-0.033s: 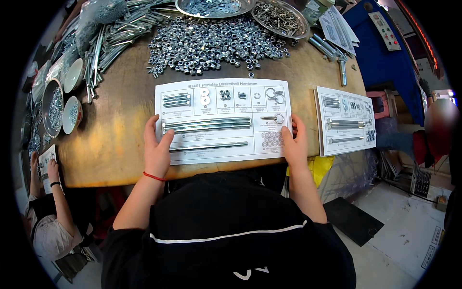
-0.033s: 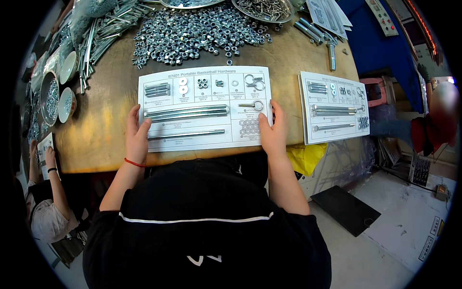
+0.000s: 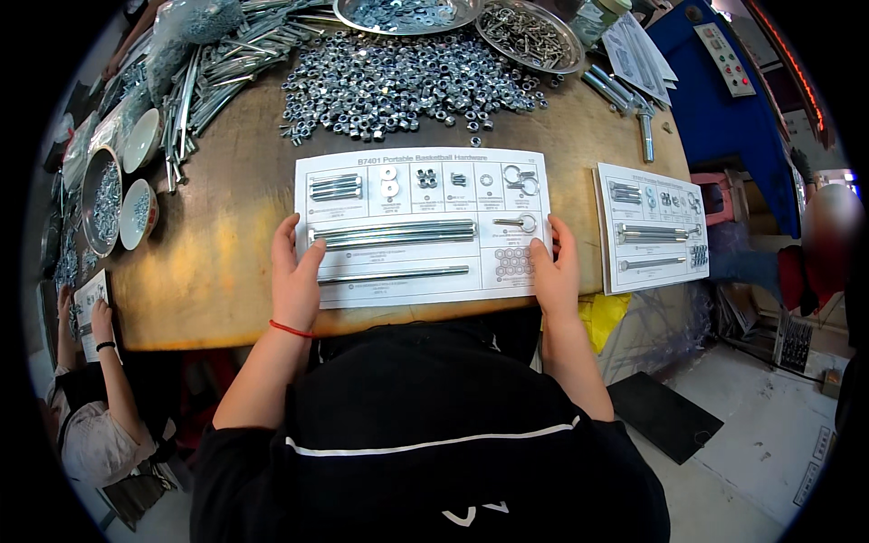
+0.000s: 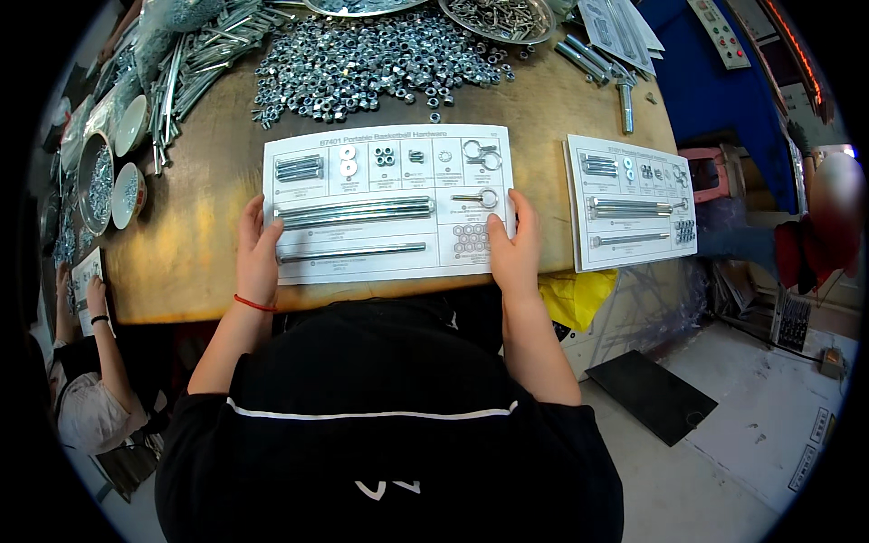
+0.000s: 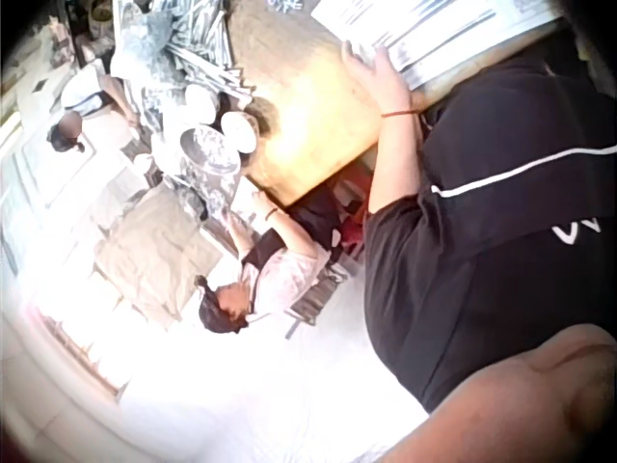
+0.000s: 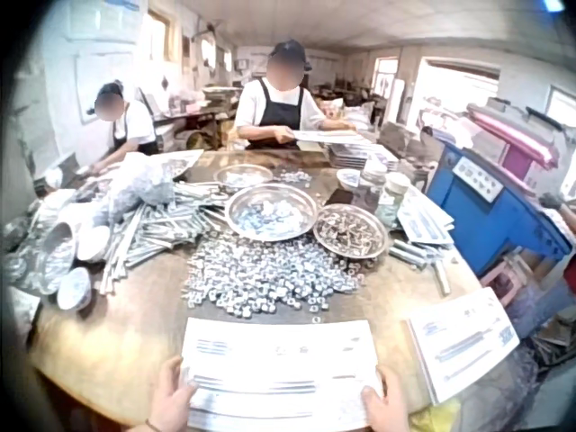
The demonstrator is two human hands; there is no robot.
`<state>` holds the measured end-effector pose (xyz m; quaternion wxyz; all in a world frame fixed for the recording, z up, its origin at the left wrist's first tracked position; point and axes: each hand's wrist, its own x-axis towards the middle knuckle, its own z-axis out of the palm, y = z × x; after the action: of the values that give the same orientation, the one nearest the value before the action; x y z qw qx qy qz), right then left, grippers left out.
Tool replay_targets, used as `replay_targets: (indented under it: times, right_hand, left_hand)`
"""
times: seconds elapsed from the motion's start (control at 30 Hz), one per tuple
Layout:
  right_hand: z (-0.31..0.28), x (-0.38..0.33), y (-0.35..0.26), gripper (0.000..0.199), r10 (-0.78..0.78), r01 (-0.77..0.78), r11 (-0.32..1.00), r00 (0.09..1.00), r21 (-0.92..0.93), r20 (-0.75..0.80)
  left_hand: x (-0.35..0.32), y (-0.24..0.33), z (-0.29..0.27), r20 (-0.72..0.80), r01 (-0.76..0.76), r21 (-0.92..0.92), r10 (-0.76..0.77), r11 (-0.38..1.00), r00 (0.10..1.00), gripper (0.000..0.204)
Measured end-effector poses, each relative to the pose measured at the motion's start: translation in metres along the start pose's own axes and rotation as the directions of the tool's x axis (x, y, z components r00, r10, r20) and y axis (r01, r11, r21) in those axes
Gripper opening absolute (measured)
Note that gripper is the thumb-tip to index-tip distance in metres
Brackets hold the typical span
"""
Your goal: The person sorts small metal hardware components, including nuts, washers, and bolts, from a large pile on a table. They place the items onto a printed diagram sheet, aligning them with the corresponding illustrations. The person repeatedly picks up components and arranges them in neat rows on the sheet.
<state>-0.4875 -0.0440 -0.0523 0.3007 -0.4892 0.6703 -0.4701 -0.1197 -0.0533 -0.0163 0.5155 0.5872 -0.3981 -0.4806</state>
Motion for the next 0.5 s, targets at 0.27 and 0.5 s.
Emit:
replay_targets:
  times: [0.27, 0.5]
  right_hand:
    - [0.011, -0.033, -0.016, 0.047, 0.027, -0.027, 1.0, 1.0, -0.001, 0.012]
    - [0.004, -0.028, -0.028, 0.045, -0.007, 0.014, 0.992, 0.998, -0.122, 0.055]
  left_hand:
    - [-0.009, 0.014, -0.023, -0.064, 0.118, -0.092, -0.125, 0.989, 0.99, 0.05]
    - [-0.016, 0.013, -0.04, 0.038, -0.114, 0.382, 0.107, 0.917, 0.994, 0.052]
